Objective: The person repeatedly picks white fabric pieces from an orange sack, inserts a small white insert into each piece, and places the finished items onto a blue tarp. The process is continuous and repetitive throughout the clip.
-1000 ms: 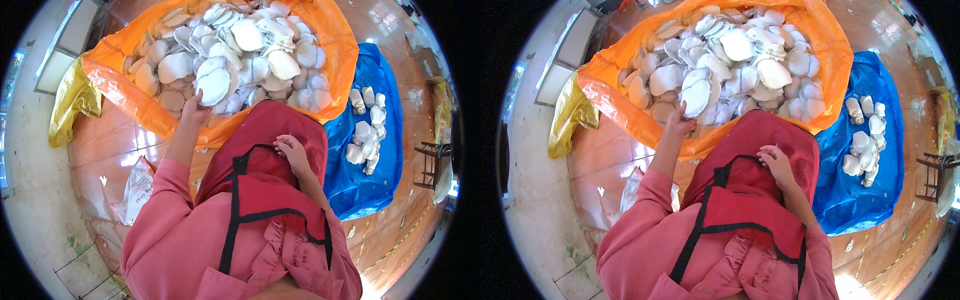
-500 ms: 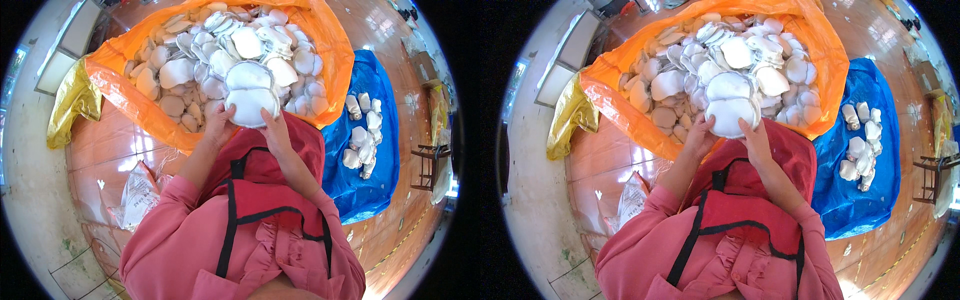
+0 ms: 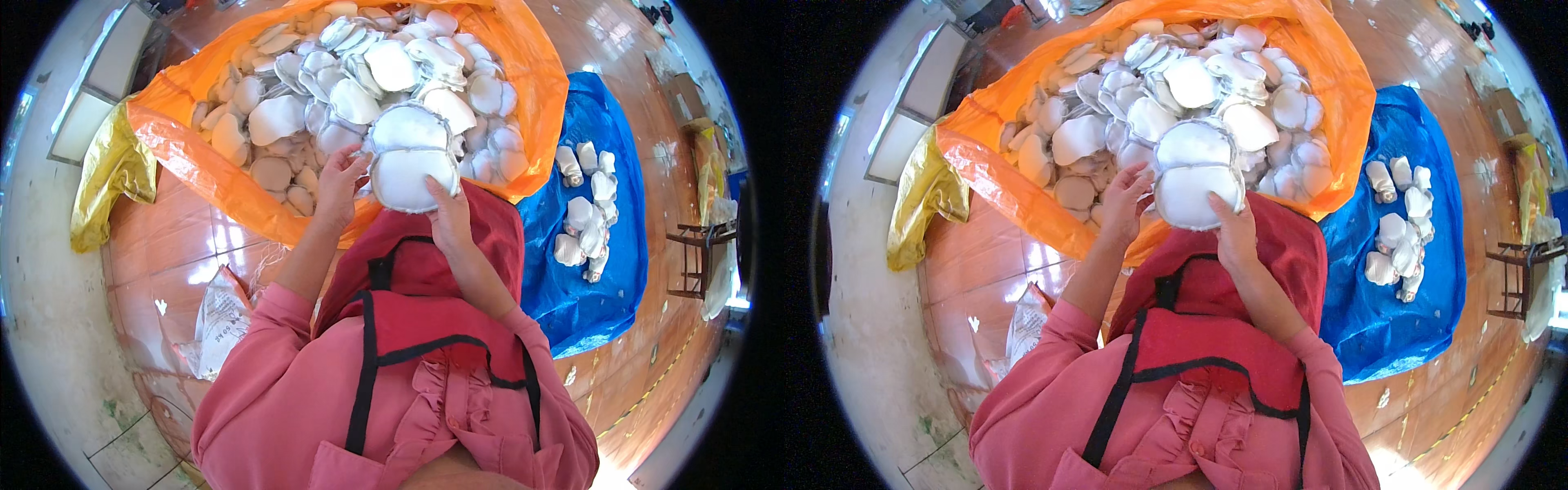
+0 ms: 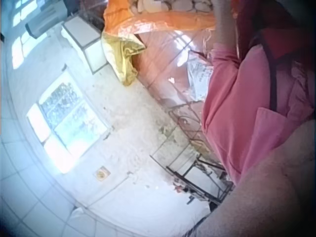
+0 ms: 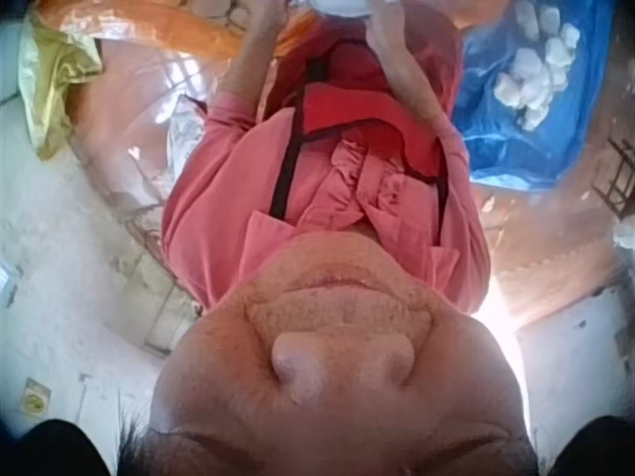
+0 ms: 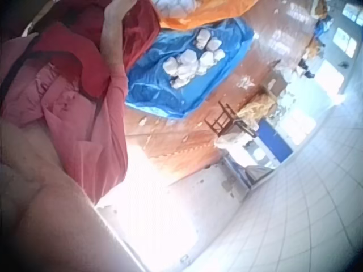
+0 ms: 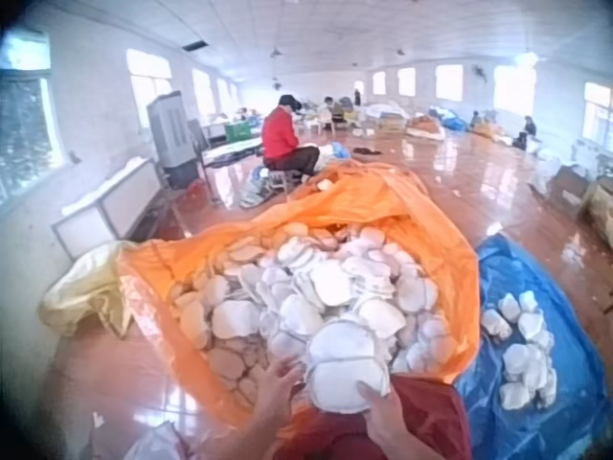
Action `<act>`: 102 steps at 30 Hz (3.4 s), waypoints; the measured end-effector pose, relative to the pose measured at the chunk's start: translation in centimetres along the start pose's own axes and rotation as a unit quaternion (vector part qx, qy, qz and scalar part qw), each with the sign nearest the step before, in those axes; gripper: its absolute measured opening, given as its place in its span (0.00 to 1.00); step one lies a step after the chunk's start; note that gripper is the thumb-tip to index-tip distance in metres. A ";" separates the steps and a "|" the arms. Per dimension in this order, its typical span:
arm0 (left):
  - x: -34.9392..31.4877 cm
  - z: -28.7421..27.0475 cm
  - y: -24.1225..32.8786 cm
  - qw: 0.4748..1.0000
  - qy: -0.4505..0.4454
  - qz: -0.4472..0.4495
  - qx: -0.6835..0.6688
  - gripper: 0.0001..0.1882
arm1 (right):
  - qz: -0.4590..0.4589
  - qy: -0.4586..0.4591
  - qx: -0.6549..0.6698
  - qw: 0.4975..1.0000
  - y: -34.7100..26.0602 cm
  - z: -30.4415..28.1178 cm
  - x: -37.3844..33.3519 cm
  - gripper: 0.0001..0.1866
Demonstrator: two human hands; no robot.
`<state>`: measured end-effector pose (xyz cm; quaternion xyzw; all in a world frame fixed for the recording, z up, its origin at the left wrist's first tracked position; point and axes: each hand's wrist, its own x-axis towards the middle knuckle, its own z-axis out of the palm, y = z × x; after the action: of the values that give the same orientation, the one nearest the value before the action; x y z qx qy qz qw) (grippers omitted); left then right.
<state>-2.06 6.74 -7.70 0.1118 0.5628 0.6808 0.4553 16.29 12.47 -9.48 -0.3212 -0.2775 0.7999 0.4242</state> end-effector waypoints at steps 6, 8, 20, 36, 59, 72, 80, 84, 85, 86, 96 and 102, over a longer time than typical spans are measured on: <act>1.9 -1.0 -0.5 0.996 0.047 0.063 0.037 0.06 | -0.007 0.015 -0.026 1.000 0.2 0.0 -0.2 0.22; 1.5 0.0 0.4 0.987 0.052 0.140 0.058 0.06 | -0.016 0.011 -0.068 0.998 0.8 -0.9 0.1 0.22; 0.7 2.1 3.1 0.650 -0.060 0.560 0.510 0.06 | -0.006 -0.028 -0.135 0.990 0.7 -0.4 -1.2 0.22; -1.3 -0.7 3.1 0.646 -0.108 0.514 0.554 0.10 | 0.042 -0.146 -0.111 0.982 -0.2 -2.0 -1.6 0.22; -0.8 2.4 7.3 0.682 -0.233 0.376 0.583 0.18 | -0.049 -0.185 -0.320 0.928 -1.0 -1.5 -1.9 0.20; -0.1 1.4 8.1 0.925 -0.176 0.129 0.313 0.09 | 0.055 -0.099 -0.204 0.972 -1.3 -1.8 -2.1 0.20; -0.4 -1.0 3.7 0.887 -0.071 0.273 0.366 0.07 | 0.085 -0.079 -0.039 0.993 -0.7 -2.1 -1.9 0.22; -1.3 -1.8 3.8 0.790 -0.048 0.394 0.467 0.08 | 0.095 -0.070 -0.016 0.993 -0.6 -1.9 -2.0 0.22; -1.4 -2.0 3.8 0.781 -0.051 0.405 0.473 0.09 | 0.092 -0.071 -0.012 0.993 -0.6 -1.9 -1.9 0.22; -1.6 -2.1 3.7 0.782 -0.058 0.395 0.479 0.09 | 0.093 -0.070 -0.004 0.993 -0.5 -1.9 -1.9 0.22; -3.6 -1.2 4.2 0.693 -0.087 0.443 0.563 0.11 | 0.101 -0.061 -0.002 0.993 -0.1 -2.3 -1.7 0.22; -3.5 -0.5 2.3 0.762 -0.021 0.405 0.505 0.10 | 0.101 -0.069 0.005 0.992 0.2 -2.1 -2.0 0.21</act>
<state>-1.51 3.90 -4.64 0.5571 0.7177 0.4168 0.0269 18.67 10.99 -10.38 -0.2896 -0.2681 0.8605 0.3223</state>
